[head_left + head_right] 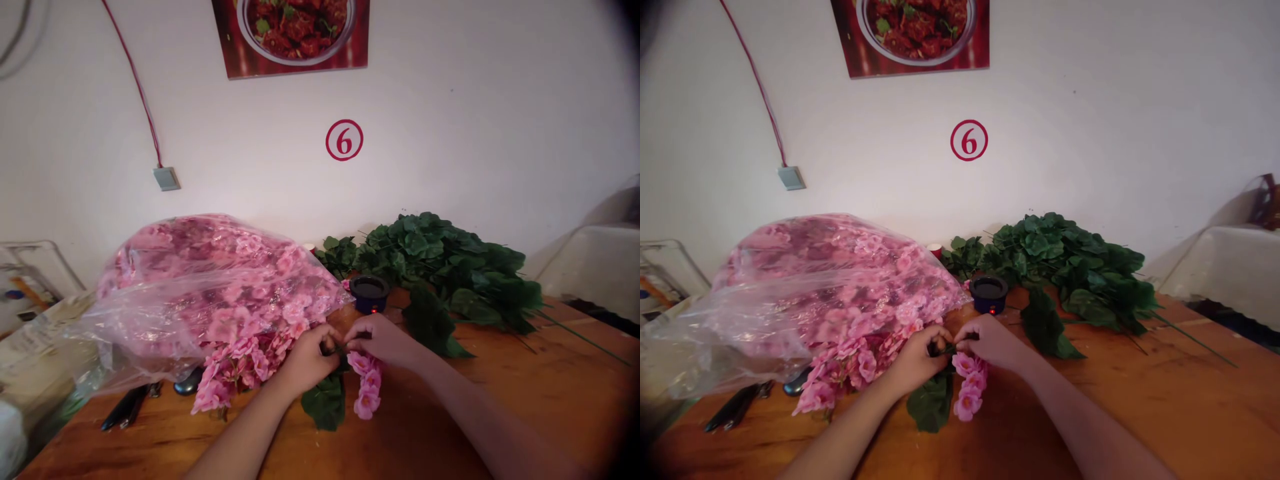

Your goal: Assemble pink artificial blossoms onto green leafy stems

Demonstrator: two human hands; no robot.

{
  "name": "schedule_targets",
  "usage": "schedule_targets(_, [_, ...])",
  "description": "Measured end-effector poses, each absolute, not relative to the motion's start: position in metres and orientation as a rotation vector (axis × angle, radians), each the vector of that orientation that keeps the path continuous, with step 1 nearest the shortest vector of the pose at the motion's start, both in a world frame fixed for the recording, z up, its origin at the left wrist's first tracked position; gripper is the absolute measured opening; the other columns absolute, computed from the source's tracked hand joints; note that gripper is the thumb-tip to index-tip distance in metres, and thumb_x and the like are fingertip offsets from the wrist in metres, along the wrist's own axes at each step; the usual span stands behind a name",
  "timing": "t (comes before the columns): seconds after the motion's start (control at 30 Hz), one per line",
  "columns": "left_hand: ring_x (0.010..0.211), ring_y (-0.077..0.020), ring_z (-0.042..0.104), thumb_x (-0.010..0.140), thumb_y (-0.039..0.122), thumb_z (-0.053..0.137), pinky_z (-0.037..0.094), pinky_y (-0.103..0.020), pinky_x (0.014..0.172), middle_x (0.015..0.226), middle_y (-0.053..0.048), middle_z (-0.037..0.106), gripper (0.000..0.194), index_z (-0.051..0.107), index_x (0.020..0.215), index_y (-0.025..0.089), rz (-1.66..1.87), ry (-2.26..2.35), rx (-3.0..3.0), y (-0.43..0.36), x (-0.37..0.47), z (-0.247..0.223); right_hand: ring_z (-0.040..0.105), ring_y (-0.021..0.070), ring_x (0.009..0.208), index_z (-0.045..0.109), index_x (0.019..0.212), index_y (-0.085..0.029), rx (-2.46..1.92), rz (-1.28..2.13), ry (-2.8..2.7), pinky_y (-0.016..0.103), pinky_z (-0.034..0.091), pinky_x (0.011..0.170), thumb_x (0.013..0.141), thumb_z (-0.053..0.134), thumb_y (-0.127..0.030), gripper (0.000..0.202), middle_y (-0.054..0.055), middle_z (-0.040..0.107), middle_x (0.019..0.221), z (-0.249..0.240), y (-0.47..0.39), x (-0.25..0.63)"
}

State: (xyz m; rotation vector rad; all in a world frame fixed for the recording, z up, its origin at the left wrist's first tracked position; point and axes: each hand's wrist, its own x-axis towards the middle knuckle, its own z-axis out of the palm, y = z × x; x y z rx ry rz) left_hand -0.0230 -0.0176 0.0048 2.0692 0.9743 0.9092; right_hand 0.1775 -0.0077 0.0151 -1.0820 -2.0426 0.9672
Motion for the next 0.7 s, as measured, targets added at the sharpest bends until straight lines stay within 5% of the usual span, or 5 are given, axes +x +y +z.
schedule_targets(0.23, [0.068,-0.0109,0.049,0.07,0.014,0.059,0.035,-0.02,0.062,0.074,0.003,0.055,0.021,0.062,0.09,0.016,0.847,0.92,1.923,-0.013,-0.02,-0.008,0.059,0.0139,0.059,0.071,0.073,-0.016,-1.086,0.801,-2.109,0.022,0.041,0.056,0.074,0.054,-0.016,0.017,0.003,0.069,0.067,0.011,-0.008,0.174])
schedule_targets(0.37, [0.065,-0.0105,0.045,0.074,0.02,0.059,0.033,-0.021,0.06,0.067,0.004,0.05,0.006,0.06,0.074,0.014,0.797,0.892,1.935,-0.01,-0.019,-0.012,0.058,0.0133,0.055,0.069,0.076,-0.016,-1.11,0.863,-2.093,0.021,0.04,0.051,0.076,0.052,-0.018,0.017,0.001,0.067,0.063,0.009,-0.009,0.173])
schedule_targets(0.7, [0.058,-0.0094,0.037,0.079,0.038,0.057,0.028,-0.021,0.056,0.06,0.005,0.043,0.027,0.059,0.069,0.013,0.705,0.883,1.881,-0.01,-0.022,-0.001,0.061,0.0147,0.062,0.066,0.089,-0.016,-1.096,1.129,-2.007,0.022,0.045,0.056,0.074,0.057,-0.02,0.018,0.003,0.068,0.072,0.014,-0.008,0.179])
